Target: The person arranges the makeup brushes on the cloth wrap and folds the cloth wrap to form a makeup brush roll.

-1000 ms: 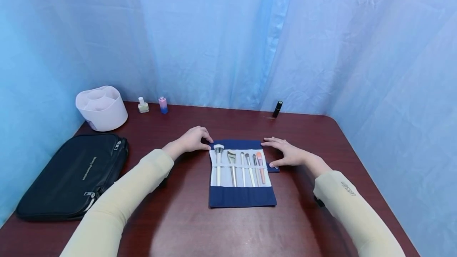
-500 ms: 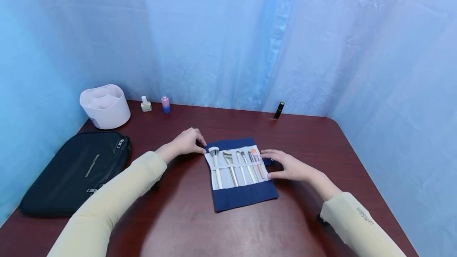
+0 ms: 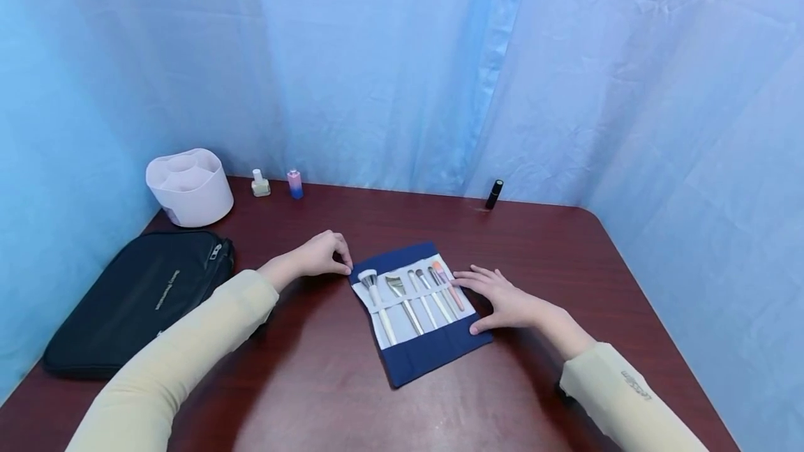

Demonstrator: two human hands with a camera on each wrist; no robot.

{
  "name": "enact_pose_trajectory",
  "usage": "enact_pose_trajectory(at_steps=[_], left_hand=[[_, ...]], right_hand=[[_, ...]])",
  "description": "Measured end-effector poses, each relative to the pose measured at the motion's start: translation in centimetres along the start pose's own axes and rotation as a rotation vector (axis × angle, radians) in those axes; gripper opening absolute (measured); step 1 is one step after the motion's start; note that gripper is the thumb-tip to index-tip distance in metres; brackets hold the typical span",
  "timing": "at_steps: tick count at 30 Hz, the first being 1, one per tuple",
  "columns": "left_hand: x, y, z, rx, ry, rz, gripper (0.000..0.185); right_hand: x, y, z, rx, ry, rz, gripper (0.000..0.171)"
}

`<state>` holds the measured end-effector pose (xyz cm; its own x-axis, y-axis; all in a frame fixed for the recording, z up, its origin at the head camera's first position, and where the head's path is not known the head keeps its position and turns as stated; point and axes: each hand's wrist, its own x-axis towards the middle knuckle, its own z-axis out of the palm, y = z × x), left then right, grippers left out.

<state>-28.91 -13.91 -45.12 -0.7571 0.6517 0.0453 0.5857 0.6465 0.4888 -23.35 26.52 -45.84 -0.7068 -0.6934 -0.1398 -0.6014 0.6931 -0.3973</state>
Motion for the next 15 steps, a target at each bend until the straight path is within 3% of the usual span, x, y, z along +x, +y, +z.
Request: enact_pose_trajectory(at_steps=[5,11,15], left_hand=[[0.0,0.0,-0.2,0.034,-0.044,-0.028,0.007],[0.1,0.2,-0.7,0.060,-0.136,-0.035,0.049],[0.0,0.3,-1.0,0.056,-0.200,-0.046,0.065]], right_hand=[[0.8,0.6,-0.6,0.019,-0.042,-0.032,0.089],[1.7,1.4,-1.2,0.041,-0.061,-0.079,0.084],[2.1,1.8,-1.6,0.048,-0.057,-0.083,0.081]])
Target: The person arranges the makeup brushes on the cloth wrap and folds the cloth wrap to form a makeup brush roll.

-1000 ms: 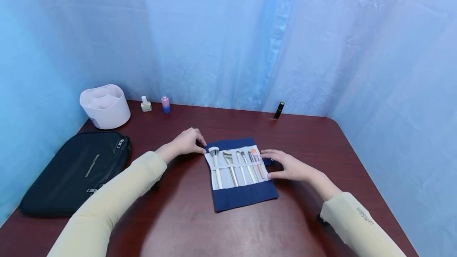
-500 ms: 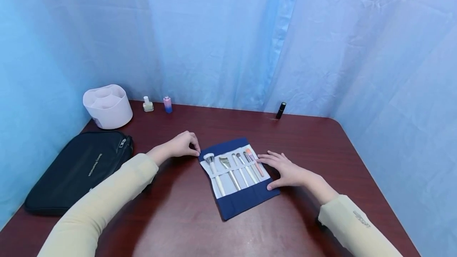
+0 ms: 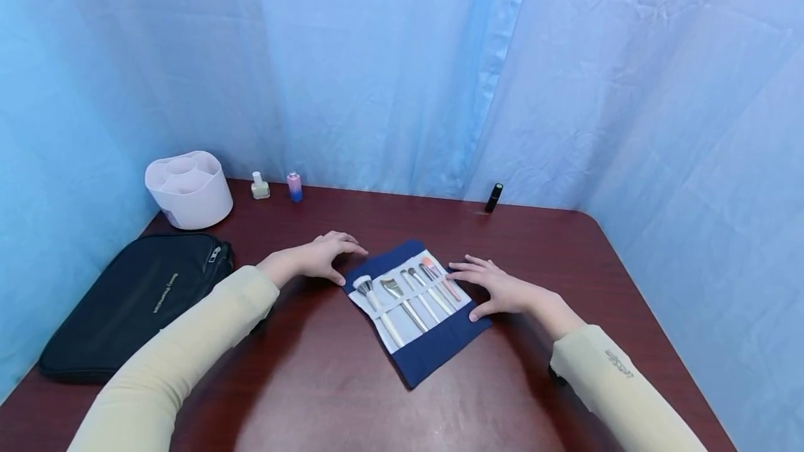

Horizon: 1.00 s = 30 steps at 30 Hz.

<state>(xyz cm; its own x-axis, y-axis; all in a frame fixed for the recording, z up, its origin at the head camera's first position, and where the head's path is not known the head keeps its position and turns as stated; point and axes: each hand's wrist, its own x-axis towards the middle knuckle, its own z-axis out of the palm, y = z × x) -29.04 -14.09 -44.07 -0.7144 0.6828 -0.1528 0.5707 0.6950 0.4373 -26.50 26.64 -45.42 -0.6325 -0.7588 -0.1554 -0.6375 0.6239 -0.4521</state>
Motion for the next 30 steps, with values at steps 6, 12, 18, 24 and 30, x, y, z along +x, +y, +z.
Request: enact_pose_trajectory(at_steps=[6,12,18,24,30], left_hand=[[-0.4,0.3,-0.2,-0.032,-0.107,-0.060,0.073],[-0.9,0.6,-0.3,-0.039,-0.182,-0.069,0.074],[-1.6,1.1,-0.3,-0.006,-0.173,-0.078,0.071],[-2.8,1.6,0.1,-0.026,-0.135,-0.116,0.072],[-3.5,2.0,0.8,-0.041,-0.088,-0.153,0.071]], right_hand=[[0.3,0.6,-0.2,0.004,0.024,-0.016,0.073],[0.9,1.1,-0.5,0.001,0.042,0.005,0.068],[1.6,1.7,-0.9,0.006,0.067,0.067,0.067],[2.5,1.8,-1.2,-0.031,0.083,0.097,0.065],[3.2,2.0,-1.6,-0.078,0.105,0.124,0.064]])
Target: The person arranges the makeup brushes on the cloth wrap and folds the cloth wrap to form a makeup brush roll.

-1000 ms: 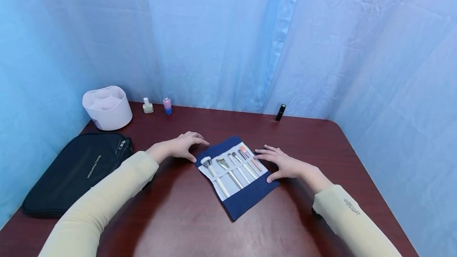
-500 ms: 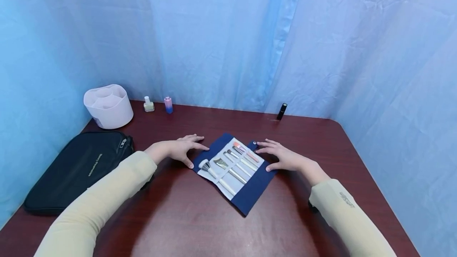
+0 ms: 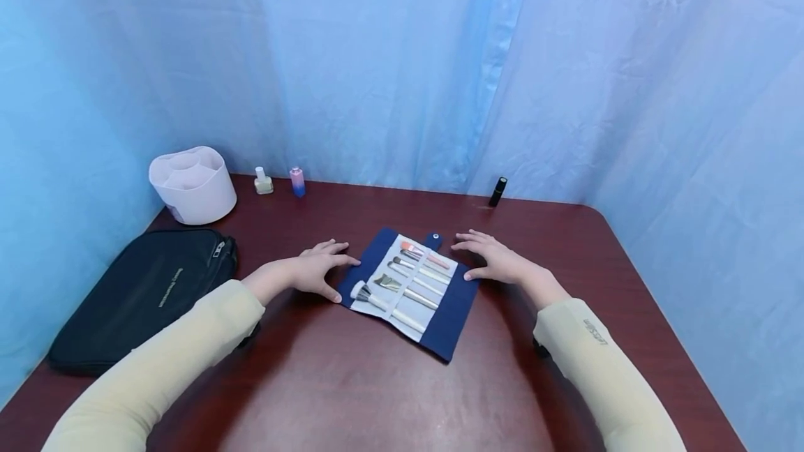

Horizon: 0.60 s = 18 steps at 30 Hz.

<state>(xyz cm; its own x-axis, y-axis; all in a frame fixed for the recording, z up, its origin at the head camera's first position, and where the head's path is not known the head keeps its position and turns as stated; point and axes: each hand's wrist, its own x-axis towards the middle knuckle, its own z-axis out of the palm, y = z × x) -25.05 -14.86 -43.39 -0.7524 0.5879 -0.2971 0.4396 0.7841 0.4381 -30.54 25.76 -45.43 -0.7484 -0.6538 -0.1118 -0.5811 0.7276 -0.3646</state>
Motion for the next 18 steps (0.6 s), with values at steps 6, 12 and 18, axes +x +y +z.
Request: enact_pose_trajectory(at_steps=[6,12,18], left_hand=[[-0.3,0.2,0.3,-0.013,0.017,-0.014,0.072],[-0.3,0.0,0.1,-0.040,0.013,0.005,0.076],[0.8,-0.6,-0.7,-0.015,0.070,0.060,0.082]], right_hand=[[0.1,-0.2,0.0,-0.052,0.013,0.043,0.062],[-1.1,-1.4,0.2,-0.041,0.021,0.111,0.067],[-2.5,-3.7,0.7,0.026,-0.008,0.105,0.077]])
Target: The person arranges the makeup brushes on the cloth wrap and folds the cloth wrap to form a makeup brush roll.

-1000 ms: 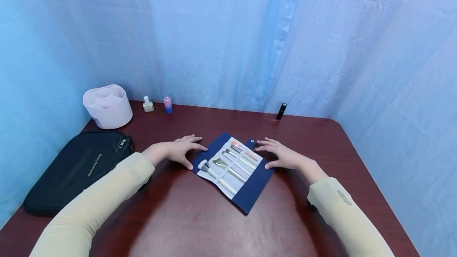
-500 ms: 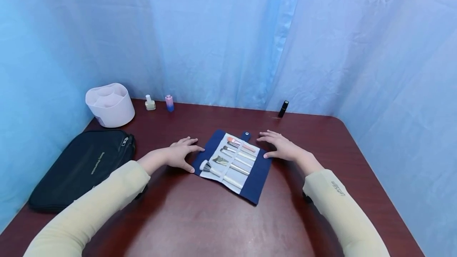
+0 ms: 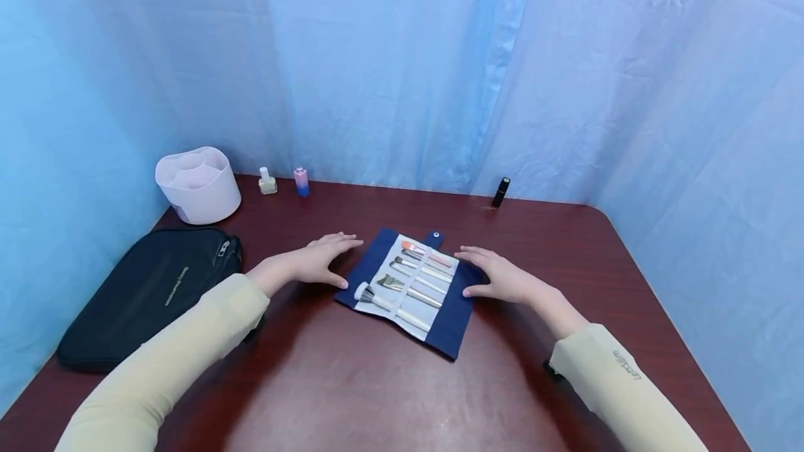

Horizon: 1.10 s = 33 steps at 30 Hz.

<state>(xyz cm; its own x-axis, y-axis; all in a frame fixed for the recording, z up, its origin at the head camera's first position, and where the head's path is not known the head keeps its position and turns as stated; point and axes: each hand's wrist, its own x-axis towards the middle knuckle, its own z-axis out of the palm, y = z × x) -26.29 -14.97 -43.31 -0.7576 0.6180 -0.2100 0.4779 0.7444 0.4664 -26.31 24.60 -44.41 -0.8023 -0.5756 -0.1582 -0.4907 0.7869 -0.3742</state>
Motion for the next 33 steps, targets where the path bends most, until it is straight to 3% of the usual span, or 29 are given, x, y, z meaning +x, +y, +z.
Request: enact_pose_trajectory(at_steps=[5,13,25,33], left_hand=[[1.3,-0.3,0.2,0.028,-0.029,0.048,0.081],[1.8,-0.3,0.6,0.042,-0.084,0.098,0.076],[1.3,0.0,1.0,0.101,-0.037,0.093,0.079],[0.3,1.2,1.5,0.203,-0.011,0.034,0.084]], right_hand=[[-1.1,-1.9,0.7,0.000,-0.023,0.000,0.082],[-1.3,-3.1,1.3,-0.031,-0.032,0.016,0.088],[-0.1,-2.2,1.2,-0.041,-0.092,0.016,0.092],[0.9,-1.3,0.5,0.013,-0.152,-0.030,0.091]])
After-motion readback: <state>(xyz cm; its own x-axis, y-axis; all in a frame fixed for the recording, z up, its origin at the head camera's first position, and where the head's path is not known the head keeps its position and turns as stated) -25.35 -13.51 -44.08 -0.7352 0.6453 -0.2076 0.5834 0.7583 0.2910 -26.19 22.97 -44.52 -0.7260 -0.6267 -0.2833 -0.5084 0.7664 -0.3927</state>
